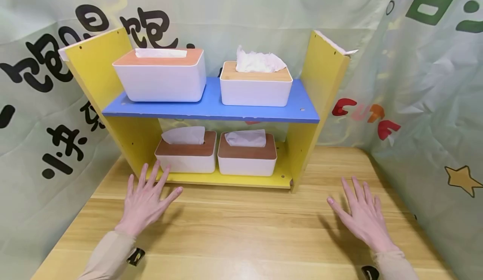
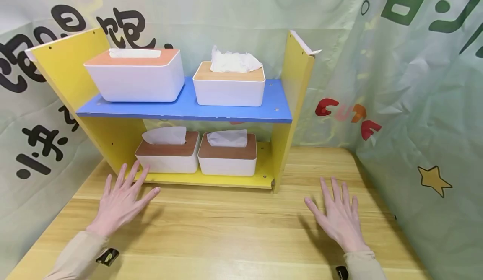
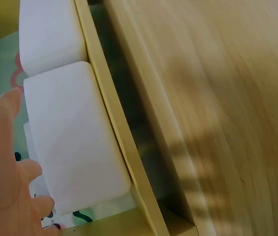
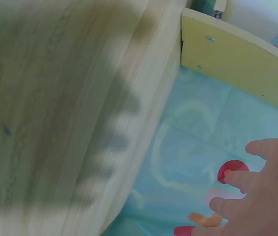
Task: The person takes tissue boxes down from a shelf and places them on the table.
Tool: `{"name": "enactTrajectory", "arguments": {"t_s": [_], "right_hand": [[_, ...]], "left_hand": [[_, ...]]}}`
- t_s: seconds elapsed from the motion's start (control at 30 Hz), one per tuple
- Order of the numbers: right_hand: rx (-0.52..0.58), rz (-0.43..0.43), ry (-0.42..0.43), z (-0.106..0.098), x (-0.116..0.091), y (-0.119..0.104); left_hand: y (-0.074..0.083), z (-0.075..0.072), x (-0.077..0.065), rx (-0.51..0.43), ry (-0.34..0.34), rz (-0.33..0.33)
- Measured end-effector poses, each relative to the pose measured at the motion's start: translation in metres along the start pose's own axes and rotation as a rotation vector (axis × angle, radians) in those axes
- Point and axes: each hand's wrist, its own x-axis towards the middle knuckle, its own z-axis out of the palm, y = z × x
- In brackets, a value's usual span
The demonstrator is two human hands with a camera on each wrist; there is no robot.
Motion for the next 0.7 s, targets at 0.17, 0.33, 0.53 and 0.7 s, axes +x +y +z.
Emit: {"name": "enactTrajectory", "arguments": {"t_s": [0.17, 0.33, 0.53, 0.7], "right_hand": [[0.065, -0.005, -0.019, -0.004, 0.001, -0.001], [0.182, -0.029, 0.018, -0.007, 0.003, -0.003], [0.323, -0.038, 0.033, -0.010, 0.001, -0.006], [0.426, -0.050, 0.034, -0.013, 0.000, -0.010]], "left_hand": [[0.001, -0.004, 0.001, -0.069, -0.030, -0.021], [0.003, -0.011, 0.002, -0.200, -0.059, -0.056], [0.005, -0.020, 0.001, -0.344, -0.043, -0.050], [0.006, -0.028, 0.003, -0.501, -0.041, -0.050]]}}
